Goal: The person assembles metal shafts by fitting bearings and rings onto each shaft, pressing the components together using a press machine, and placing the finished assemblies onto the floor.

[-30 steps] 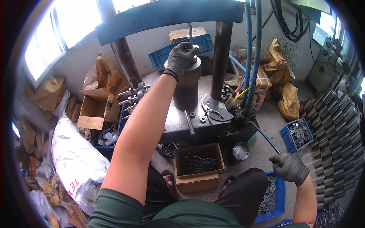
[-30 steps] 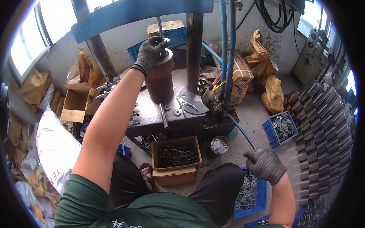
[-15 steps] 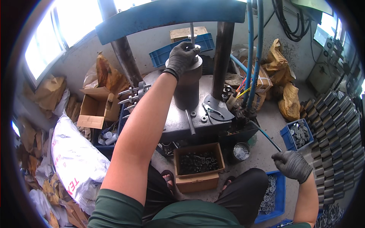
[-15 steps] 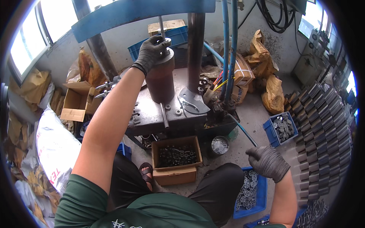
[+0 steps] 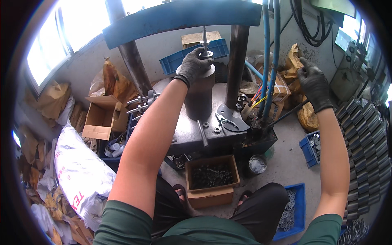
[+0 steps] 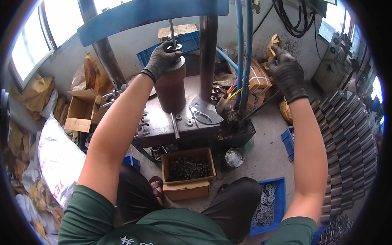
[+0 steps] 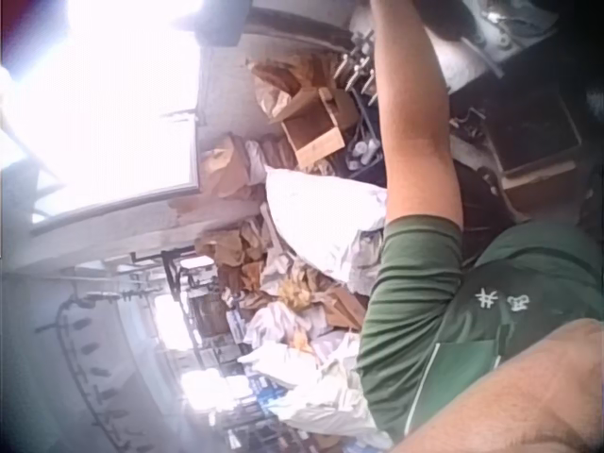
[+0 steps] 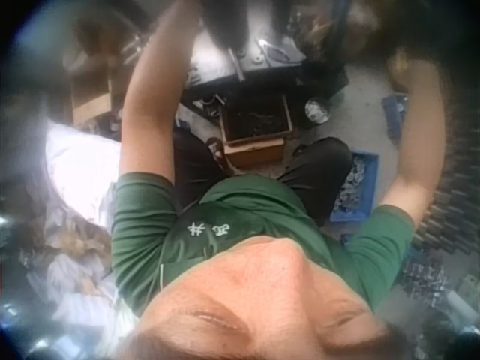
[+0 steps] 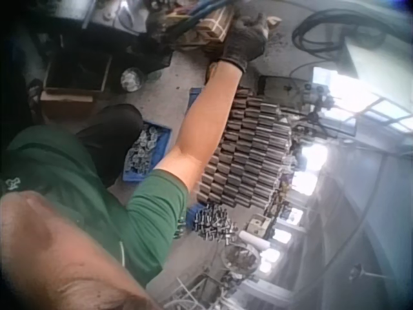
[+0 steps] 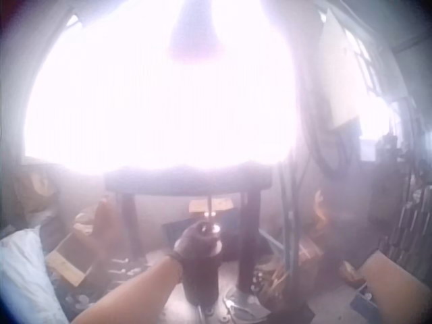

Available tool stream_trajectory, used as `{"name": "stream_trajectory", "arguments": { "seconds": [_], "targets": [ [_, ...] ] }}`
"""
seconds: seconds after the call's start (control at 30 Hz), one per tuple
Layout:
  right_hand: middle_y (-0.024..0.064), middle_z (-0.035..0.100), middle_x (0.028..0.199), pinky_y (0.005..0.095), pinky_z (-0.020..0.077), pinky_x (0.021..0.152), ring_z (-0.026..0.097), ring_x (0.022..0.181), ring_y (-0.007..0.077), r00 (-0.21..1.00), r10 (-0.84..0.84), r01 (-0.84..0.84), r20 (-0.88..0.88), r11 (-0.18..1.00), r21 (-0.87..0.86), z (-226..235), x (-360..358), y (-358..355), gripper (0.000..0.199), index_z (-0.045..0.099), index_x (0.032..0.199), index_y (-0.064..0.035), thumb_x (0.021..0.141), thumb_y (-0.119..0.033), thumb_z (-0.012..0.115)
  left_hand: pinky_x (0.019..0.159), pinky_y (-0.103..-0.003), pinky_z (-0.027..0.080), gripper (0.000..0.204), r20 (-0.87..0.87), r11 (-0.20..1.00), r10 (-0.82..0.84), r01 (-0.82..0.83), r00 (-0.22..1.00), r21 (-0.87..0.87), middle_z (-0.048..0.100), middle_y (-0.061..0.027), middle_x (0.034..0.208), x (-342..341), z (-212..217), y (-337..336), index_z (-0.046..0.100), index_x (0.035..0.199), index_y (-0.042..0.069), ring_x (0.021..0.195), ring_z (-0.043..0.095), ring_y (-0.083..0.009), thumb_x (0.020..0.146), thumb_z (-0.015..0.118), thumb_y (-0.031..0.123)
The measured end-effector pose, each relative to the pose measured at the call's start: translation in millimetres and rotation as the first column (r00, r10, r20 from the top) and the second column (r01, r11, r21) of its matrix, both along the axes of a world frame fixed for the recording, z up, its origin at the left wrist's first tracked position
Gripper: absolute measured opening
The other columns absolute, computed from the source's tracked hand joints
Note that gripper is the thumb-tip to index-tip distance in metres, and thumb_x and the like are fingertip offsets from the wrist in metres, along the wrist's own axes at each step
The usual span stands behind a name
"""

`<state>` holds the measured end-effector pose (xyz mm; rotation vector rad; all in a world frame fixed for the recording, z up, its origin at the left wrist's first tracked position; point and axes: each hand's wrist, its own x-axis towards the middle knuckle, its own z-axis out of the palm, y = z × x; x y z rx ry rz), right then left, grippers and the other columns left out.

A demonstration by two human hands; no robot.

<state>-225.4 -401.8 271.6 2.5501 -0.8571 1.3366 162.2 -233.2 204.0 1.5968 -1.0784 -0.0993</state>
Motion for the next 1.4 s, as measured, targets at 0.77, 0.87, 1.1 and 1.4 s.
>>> {"name": "stream_trajectory", "arguments": {
  "seconds": [0.77,0.87,1.1,1.4],
  "targets": [
    [0.0094,0.069,0.116,0.0398,0.0567,0.092,0.068,0.106,0.0227,0.742,0.301,-0.558,0.6,-0.219,0.8,-148.6,-38.3,263.9,0.052,0.058,0.135,-0.0037,0.104,-0.045,0.056,0.092,-0.043,0.056,0.056,0.782,0.927,-0.188,0.37,0.594,-0.058,0.066,-0.0055,0.13,-201.1,-93.6,227.0,0.067,0.133,0.02,0.113,0.065,-0.0301,0.079,0.078,0.015],
    [0.0078,0.069,0.114,0.0371,0.0586,0.081,0.069,0.099,0.021,0.753,0.003,-0.518,0.659,-0.616,0.594,-186.1,7.9,268.4,0.063,0.059,0.134,-0.0087,0.103,-0.063,0.047,0.097,-0.042,0.056,0.056,0.715,0.919,-0.304,0.39,0.63,0.048,0.062,-0.0095,0.134,-201.4,-97.0,226.0,0.062,0.139,0.017,0.118,0.065,-0.033,0.085,0.075,0.008],
    [0.0012,0.069,0.098,0.0291,0.0555,0.061,0.066,0.083,0.012,0.839,-0.091,-0.435,0.537,-0.705,0.56,-234.0,47.9,278.4,0.068,0.064,0.127,-0.0112,0.102,-0.071,0.043,0.102,-0.033,0.053,0.04,-0.55,0.715,-0.536,0.691,0.64,0.107,0.072,-0.0077,0.124,-163.2,-137.3,217.2,0.064,0.136,0.002,0.116,0.064,-0.0128,0.099,0.072,0.015],
    [0.0064,0.068,0.101,0.0288,0.0531,0.08,0.063,0.082,0.0149,0.588,-0.137,-0.796,0.797,-0.275,0.539,-247.1,77.9,279.1,0.05,0.062,0.134,-0.0042,0.107,-0.046,0.056,0.087,-0.032,0.059,0.049,-0.26,0.879,-0.308,0.379,0.915,0.29,0.074,-0.0071,0.105,-148.2,-132.2,212.3,0.064,0.131,0.002,0.098,0.07,-0.0135,0.086,0.083,0.011]
  ]
}}
